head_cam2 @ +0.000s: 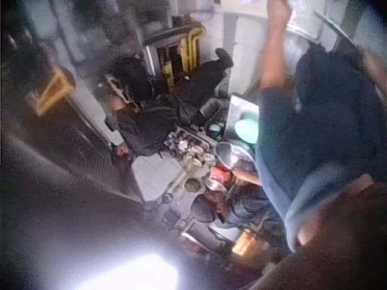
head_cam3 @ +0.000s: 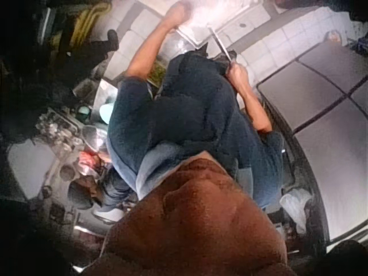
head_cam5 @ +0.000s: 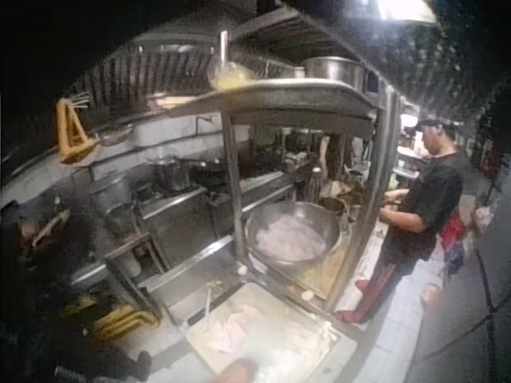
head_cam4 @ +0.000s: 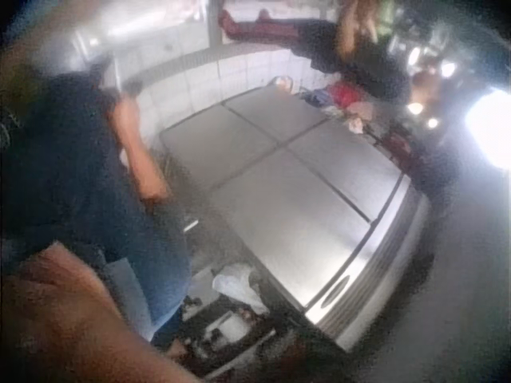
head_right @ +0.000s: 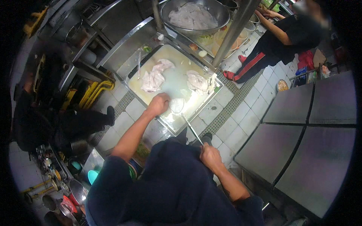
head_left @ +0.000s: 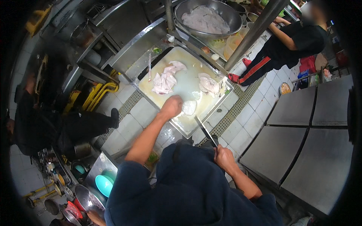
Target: The person uses a cleaver to cut raw chicken pieces on a cutting board, then transfers the cut pieces into a metal bowl. The person also scrapes the cutting board clean with the cleaver.
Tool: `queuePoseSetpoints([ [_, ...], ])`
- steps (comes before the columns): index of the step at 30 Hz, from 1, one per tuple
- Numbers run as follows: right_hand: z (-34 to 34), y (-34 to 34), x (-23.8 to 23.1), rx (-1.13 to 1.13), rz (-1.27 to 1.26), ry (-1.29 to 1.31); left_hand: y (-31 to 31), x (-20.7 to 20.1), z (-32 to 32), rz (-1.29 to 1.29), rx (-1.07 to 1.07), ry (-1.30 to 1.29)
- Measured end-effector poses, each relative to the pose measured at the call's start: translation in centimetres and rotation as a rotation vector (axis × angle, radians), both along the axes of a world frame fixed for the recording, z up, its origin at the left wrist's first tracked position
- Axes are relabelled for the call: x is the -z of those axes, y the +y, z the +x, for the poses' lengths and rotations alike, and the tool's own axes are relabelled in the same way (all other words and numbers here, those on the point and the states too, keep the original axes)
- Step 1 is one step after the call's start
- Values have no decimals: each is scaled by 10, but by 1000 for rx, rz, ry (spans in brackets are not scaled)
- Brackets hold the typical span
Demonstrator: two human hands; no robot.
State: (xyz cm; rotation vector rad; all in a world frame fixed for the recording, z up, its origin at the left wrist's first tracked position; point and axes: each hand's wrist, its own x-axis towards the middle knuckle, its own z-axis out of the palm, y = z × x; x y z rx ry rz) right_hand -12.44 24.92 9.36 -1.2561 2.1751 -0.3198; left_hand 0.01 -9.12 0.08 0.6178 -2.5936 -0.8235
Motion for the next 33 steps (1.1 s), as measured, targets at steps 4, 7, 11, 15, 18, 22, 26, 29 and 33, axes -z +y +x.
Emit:
queuePoseSetpoints([
  [4, -5, -36, 23, -135, -134, -38, -15, -1, 5, 79, -402, 106],
  [7, -33, -66, 46, -101, -189, 43, -39, -14, 2, -7, -430, 125],
  [11, -83, -100, 50, 68, -153, 145, -73, -19, -25, -72, -416, 148],
  [15, -99, -119, 64, 119, -217, 164, -118, -18, -74, -63, -359, 128],
  [18, -85, -124, 64, 159, -139, 166, -138, 0, -106, -327, -272, -108],
  [22, -85, -122, 64, 207, -174, 154, -153, 6, -136, -416, -114, -447],
  [26, -82, -120, 69, 247, -247, 140, -195, 7, -126, -3, -128, -163],
  [29, -81, -117, 62, 278, -214, 102, -200, -13, -115, 859, -293, 215],
  [33, -82, -111, 76, 265, -280, 119, -178, -12, -114, 291, -359, 33],
])
